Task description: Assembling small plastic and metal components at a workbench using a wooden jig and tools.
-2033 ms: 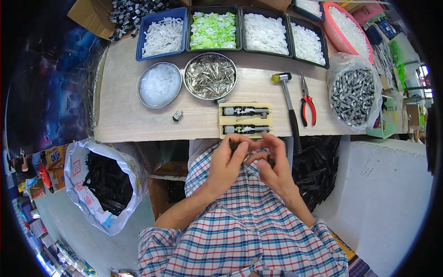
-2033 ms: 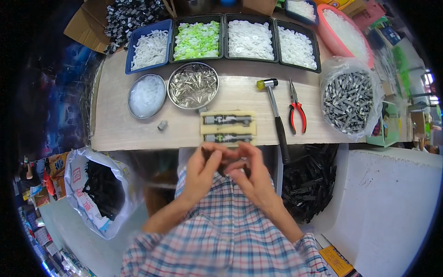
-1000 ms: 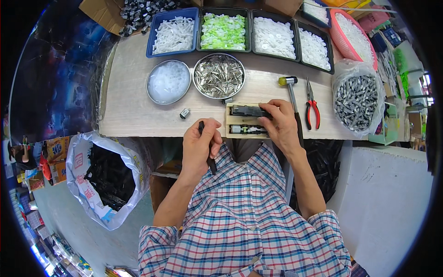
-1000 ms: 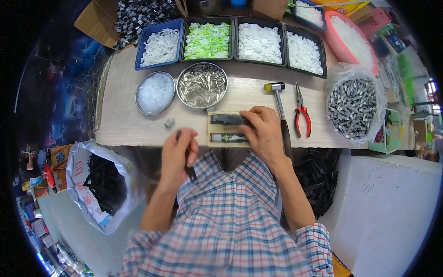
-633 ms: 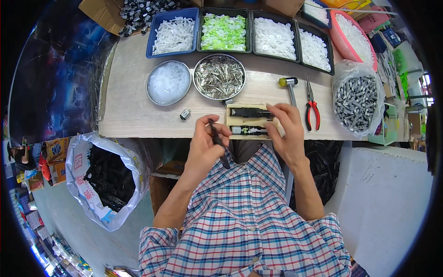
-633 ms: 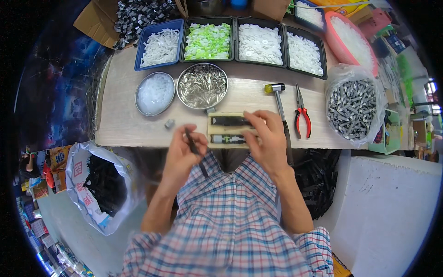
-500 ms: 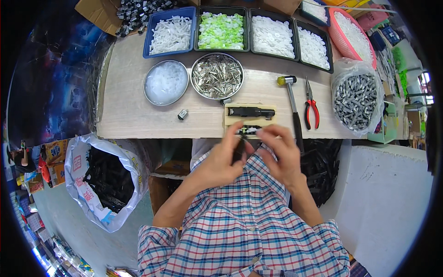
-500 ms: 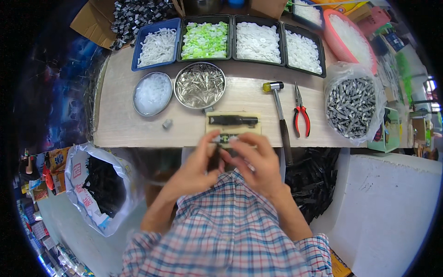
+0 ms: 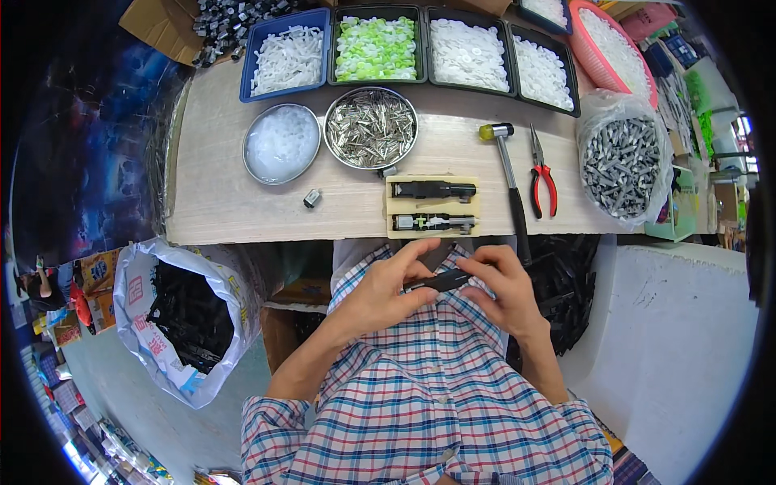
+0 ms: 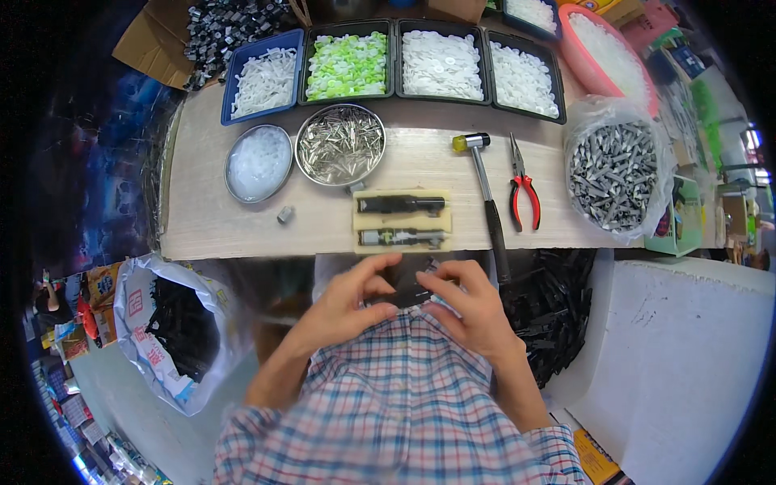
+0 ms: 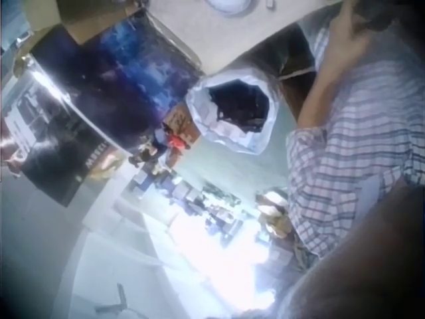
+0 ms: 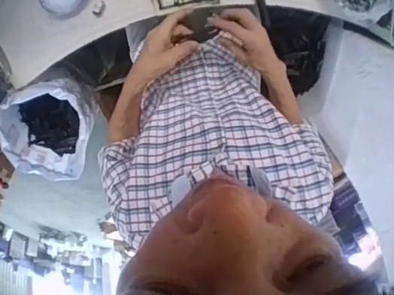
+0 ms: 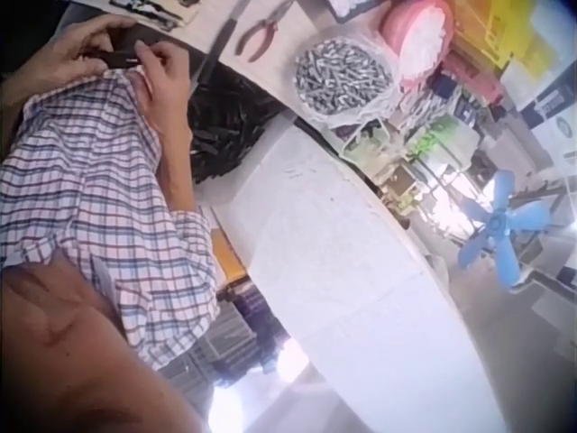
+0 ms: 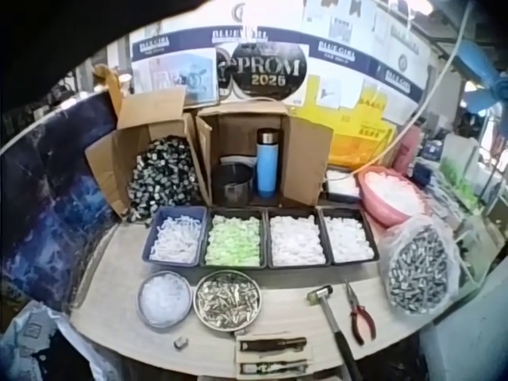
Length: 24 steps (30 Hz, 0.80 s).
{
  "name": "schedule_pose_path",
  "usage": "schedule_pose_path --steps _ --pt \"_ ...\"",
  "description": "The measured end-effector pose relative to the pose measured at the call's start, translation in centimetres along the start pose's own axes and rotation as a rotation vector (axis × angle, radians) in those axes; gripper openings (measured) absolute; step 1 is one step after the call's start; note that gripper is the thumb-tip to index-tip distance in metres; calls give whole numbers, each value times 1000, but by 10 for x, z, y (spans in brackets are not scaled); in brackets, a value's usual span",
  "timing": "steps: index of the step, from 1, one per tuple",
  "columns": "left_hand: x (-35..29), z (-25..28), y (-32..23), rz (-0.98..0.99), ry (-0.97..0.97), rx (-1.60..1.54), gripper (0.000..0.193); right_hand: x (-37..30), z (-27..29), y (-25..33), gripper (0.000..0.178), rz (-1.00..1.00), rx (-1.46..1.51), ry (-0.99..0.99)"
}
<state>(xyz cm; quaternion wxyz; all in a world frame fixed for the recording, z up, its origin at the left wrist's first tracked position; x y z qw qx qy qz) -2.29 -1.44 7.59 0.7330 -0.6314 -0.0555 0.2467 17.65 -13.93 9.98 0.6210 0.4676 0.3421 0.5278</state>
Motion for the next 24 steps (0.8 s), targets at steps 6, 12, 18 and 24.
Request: schedule_pose_path --steps 6,12,18,24 --pt "5 5 0 39 -253 -34 57 19 -1 -27 43 213 -259 -60" --pt "15 17 13 -79 -601 383 51 39 -9 -42 43 96 -244 -166" --pt "20 12 28 -64 -633 470 39 52 -22 -43 42 156 -309 -57" --pt "22 12 28 -47 -666 408 36 55 -21 -43 41 167 -344 -46"
Point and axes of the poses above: each hand's wrist, its own x-axis towards the middle knuckle, its own z-axis out of the back of the hand, y = z × x, the point moved 1 cm from there along x, towards the middle knuckle, and after that the axes turned 14 degrees about x, right-handed, at the moved point
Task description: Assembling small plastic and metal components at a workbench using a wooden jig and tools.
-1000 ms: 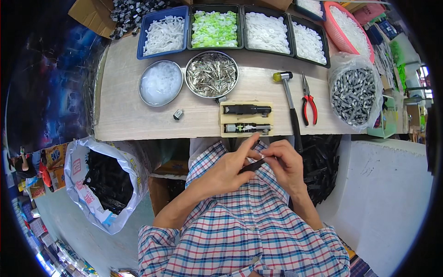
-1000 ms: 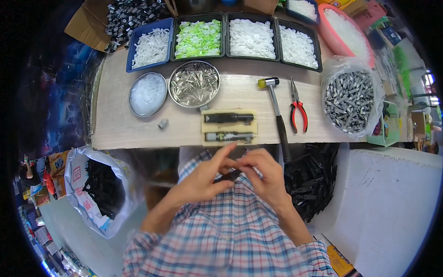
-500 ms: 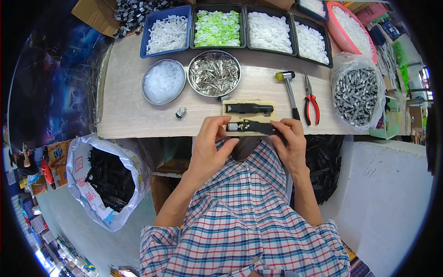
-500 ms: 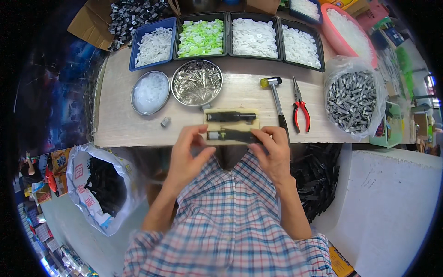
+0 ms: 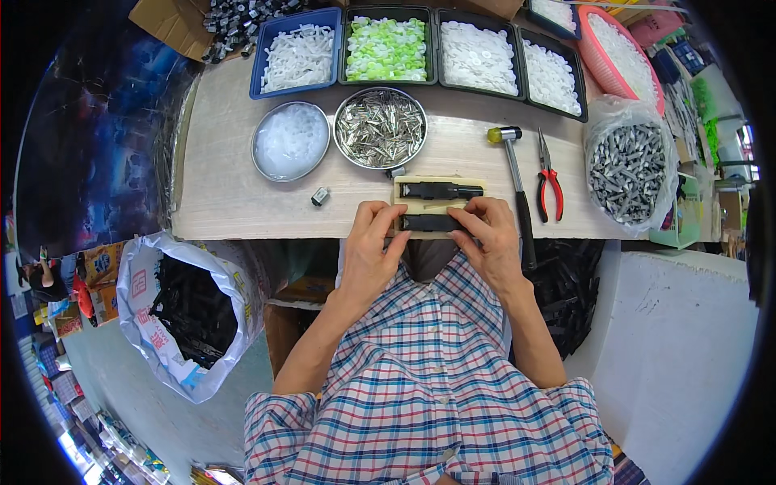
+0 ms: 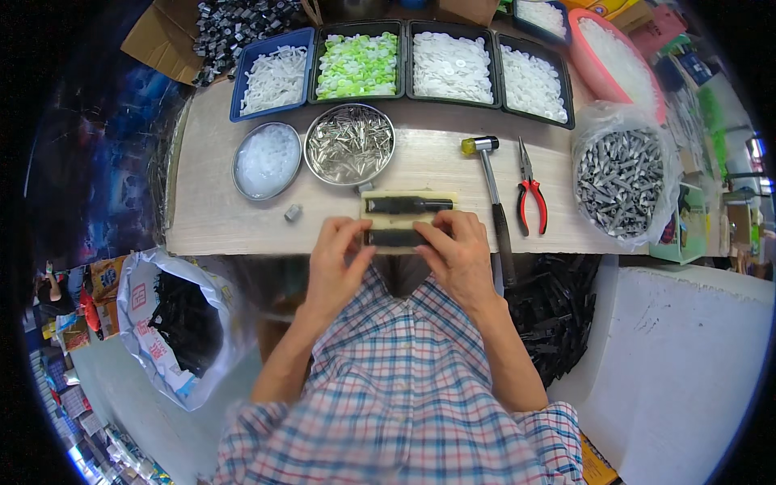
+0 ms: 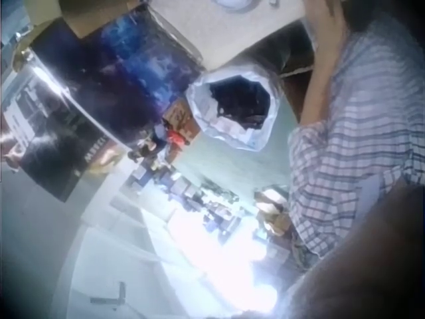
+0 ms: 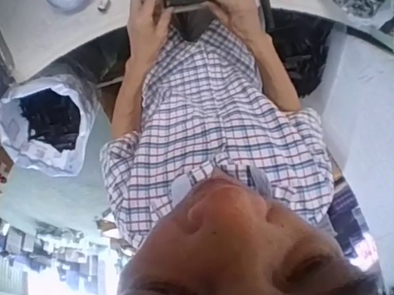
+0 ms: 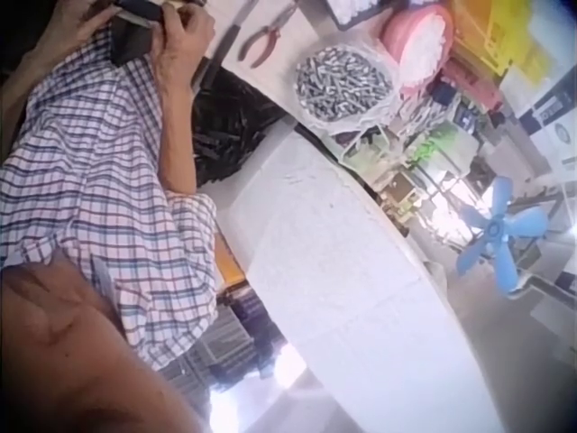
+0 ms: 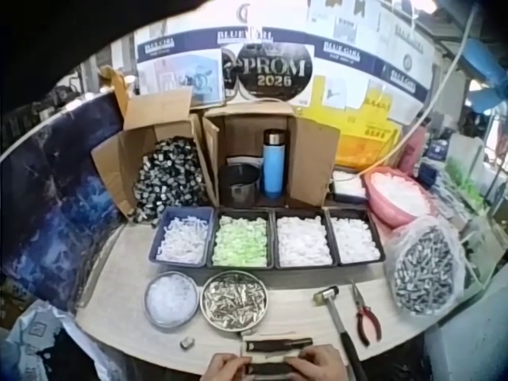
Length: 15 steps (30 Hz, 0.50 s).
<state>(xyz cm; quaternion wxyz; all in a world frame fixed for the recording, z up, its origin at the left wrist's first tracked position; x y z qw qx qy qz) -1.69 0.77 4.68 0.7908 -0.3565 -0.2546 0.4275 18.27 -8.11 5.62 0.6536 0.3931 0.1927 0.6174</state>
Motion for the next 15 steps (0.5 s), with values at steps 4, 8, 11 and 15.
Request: schedule_pose_path --steps 4,8,11,15 --pt "1 -1 6 -26 11 22 33 1 2 0 42 -5 -23 17" --pt "1 0 5 -20 22 35 32 3 6 4 40 5 -42 52" --pt "2 1 3 1 36 9 35 4 7 3 39 3 -40 70" --pt "1 -1 7 -25 30 20 33 4 9 2 38 -7 -47 79"
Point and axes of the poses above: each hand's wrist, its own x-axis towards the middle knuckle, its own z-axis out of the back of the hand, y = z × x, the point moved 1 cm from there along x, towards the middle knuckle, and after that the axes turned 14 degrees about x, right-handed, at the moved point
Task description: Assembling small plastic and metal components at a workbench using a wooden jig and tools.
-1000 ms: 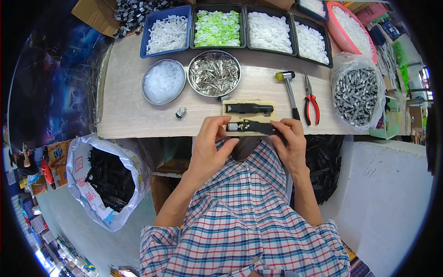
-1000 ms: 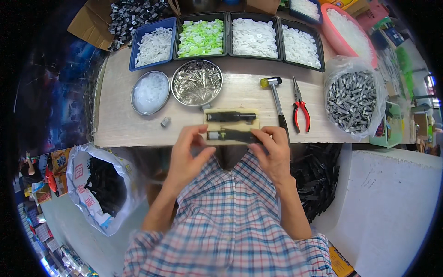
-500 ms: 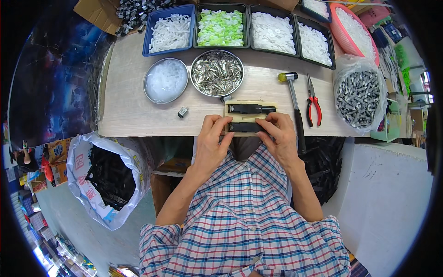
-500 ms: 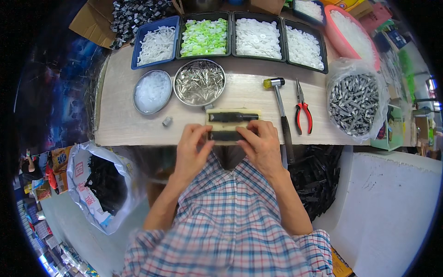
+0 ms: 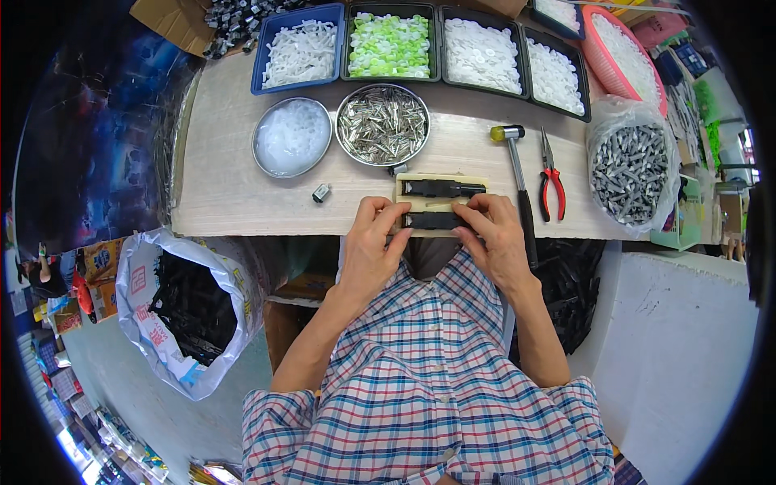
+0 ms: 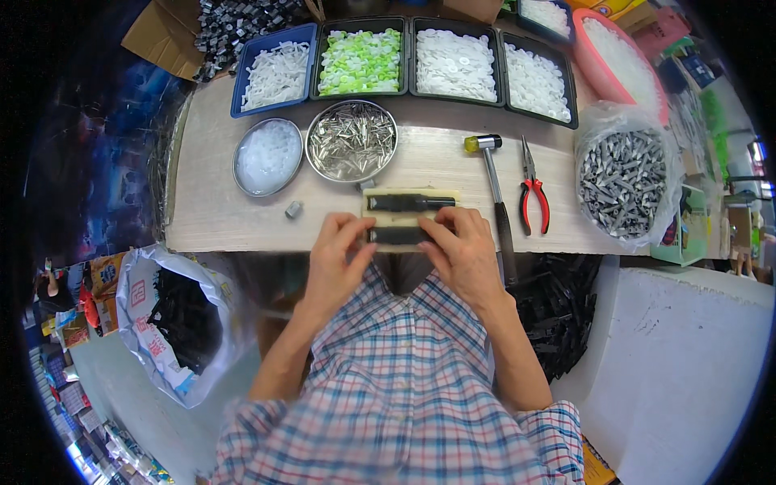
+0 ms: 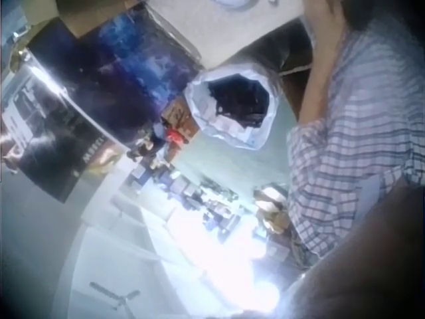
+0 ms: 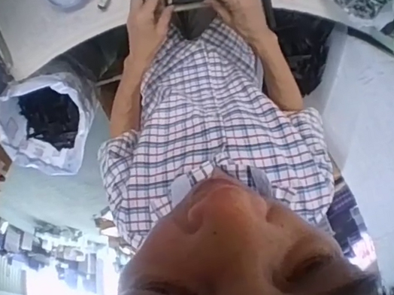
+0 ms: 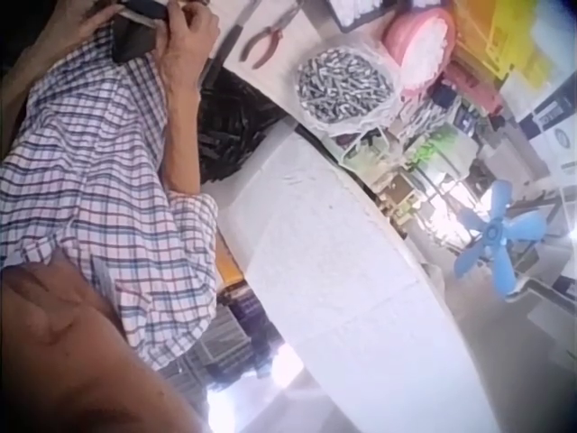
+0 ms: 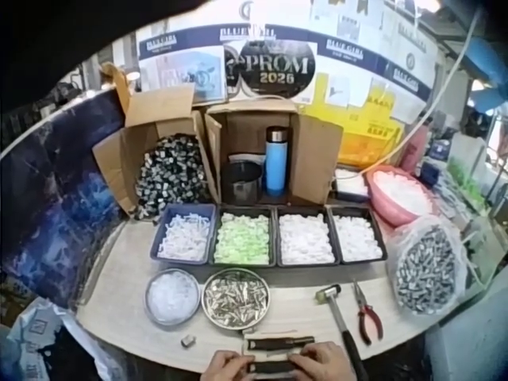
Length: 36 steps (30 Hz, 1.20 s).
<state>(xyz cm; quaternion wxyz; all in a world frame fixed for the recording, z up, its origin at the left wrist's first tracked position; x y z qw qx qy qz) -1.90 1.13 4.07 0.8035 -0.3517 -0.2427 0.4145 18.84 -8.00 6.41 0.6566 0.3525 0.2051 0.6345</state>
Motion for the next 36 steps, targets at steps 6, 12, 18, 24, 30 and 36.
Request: schedule_pose_path --steps 6,12,18,24,30,36 --pt "-1 1 0 8 23 19 33 2 3 1 37 16 -1 22" --pt "-1 3 -3 7 13 1 34 4 1 2 36 38 -43 41" --pt "-1 3 -4 -8 26 29 35 2 3 0 36 54 -76 29" --pt "14 -4 -30 -330 -81 390 68 -1 -1 -5 36 76 -51 -4" --pt "13 -40 -34 -400 97 801 86 -11 3 -4 38 54 27 -98" --pt "13 -48 -27 -459 1 966 66 -52 13 -27 45 -244 -317 -350"
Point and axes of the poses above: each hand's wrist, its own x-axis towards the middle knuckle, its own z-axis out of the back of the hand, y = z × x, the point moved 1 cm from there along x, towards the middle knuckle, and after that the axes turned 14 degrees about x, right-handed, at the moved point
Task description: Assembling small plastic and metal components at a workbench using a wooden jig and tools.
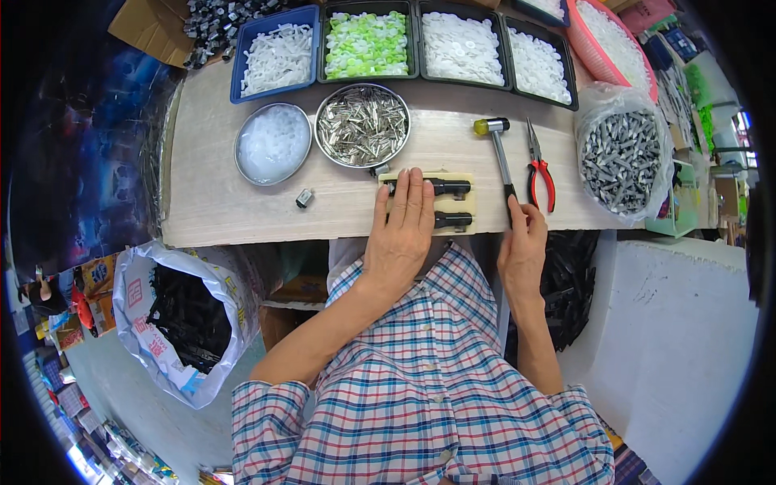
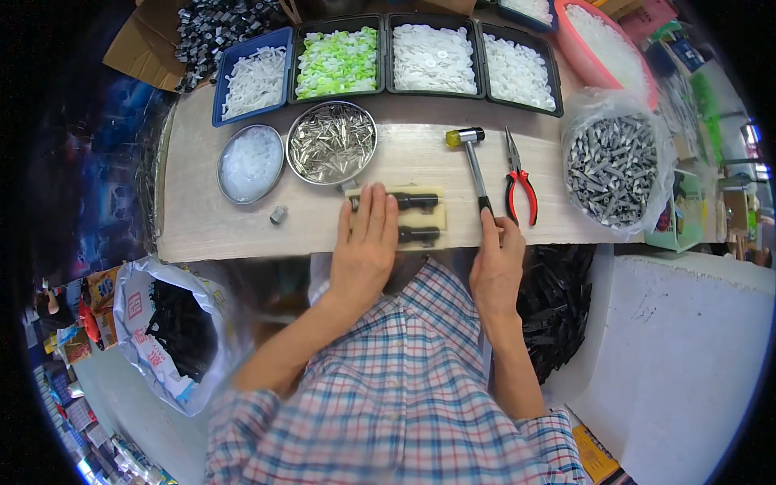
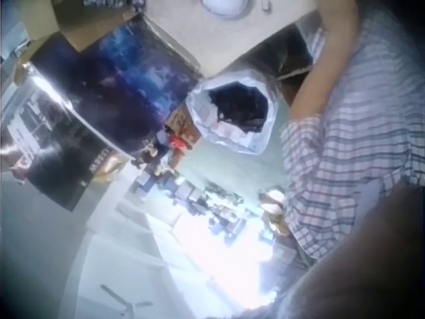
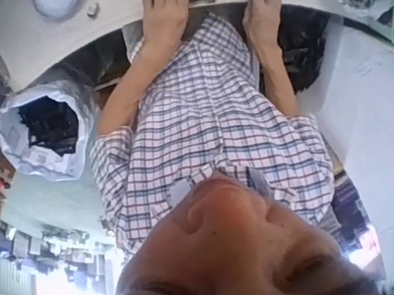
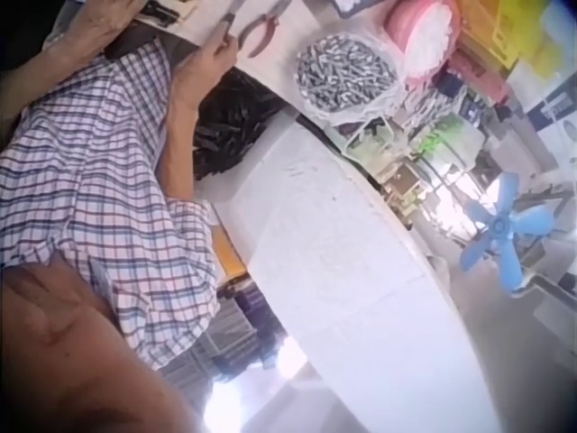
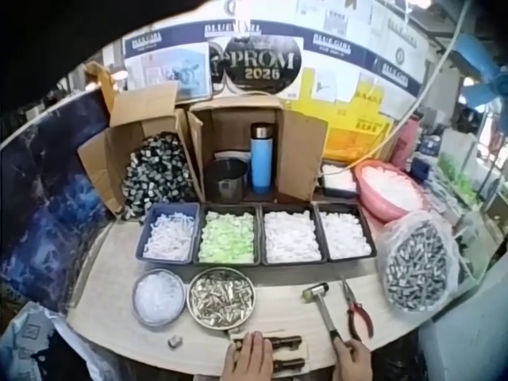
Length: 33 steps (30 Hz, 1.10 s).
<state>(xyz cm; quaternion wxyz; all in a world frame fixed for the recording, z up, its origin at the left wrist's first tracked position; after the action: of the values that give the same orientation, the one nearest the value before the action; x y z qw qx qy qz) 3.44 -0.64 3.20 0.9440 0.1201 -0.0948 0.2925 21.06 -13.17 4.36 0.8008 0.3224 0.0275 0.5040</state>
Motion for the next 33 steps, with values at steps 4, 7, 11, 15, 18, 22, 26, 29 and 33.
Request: schedule_pose_path --steps 4,7,11,15,18,22,26,29,33 --pt "0 -3 0 9 -33 -14 57 -3 7 5 44 -192 217 40" --pt "1 -2 -1 17 -48 -47 56 -22 18 2 43 -259 436 16" --pt "1 -2 -1 21 -35 -53 56 -42 33 7 46 -275 432 288" --pt "1 -1 0 10 -26 -51 57 -50 38 17 47 21 443 97" --pt "1 -1 -1 -1 -29 -58 58 -60 24 13 51 24 350 125" --pt "0 -1 0 -11 43 -1 61 -59 22 16 49 -211 392 263" --pt "-2 -4 -1 -8 16 12 60 -58 28 19 48 -202 402 221" --pt "-1 -4 -1 3 14 6 60 -61 34 21 48 -216 407 262" --pt "-1 -4 -4 11 14 -4 60 -94 51 24 50 -211 398 234"
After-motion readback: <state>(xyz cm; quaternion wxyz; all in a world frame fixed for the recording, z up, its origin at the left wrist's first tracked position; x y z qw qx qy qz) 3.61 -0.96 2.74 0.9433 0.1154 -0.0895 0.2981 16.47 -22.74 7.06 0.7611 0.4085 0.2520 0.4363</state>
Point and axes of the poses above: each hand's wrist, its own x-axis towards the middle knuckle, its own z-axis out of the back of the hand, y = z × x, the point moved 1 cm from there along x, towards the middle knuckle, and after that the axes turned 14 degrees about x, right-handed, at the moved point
